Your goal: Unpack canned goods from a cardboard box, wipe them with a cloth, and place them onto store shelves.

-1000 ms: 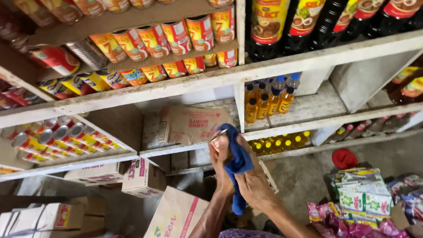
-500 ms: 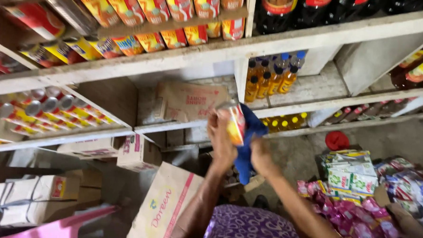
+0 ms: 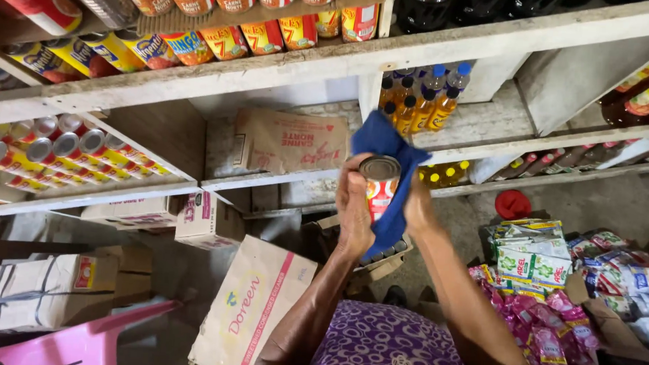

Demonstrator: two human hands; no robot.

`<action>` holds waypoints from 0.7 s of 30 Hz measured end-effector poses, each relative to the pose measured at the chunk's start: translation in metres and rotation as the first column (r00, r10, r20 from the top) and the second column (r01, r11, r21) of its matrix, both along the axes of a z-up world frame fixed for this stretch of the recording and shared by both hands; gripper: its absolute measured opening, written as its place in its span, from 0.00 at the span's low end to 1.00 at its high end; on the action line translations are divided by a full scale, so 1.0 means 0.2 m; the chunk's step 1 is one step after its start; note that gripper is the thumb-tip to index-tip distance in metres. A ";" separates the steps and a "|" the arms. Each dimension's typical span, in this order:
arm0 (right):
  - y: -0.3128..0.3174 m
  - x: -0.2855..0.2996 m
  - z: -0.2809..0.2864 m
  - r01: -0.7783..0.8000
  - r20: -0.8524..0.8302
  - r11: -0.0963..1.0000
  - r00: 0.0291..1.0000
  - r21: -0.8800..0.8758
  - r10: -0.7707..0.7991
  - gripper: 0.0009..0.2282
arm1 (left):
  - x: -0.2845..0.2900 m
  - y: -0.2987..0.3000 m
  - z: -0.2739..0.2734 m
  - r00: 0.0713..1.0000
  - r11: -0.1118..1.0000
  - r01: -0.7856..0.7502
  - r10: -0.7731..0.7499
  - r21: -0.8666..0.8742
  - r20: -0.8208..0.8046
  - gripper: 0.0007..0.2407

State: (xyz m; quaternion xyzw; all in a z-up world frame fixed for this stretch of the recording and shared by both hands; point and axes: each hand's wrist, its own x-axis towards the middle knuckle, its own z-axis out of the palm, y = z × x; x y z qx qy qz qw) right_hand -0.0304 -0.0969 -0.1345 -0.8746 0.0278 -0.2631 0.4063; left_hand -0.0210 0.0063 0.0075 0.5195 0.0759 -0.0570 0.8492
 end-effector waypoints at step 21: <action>-0.18 0.03 -0.27 0.135 -0.177 0.984 0.978 0.117 -0.113 0.15 | 0.08 0.11 -0.03 0.832 0.937 0.257 -0.339 0.235 0.439 0.30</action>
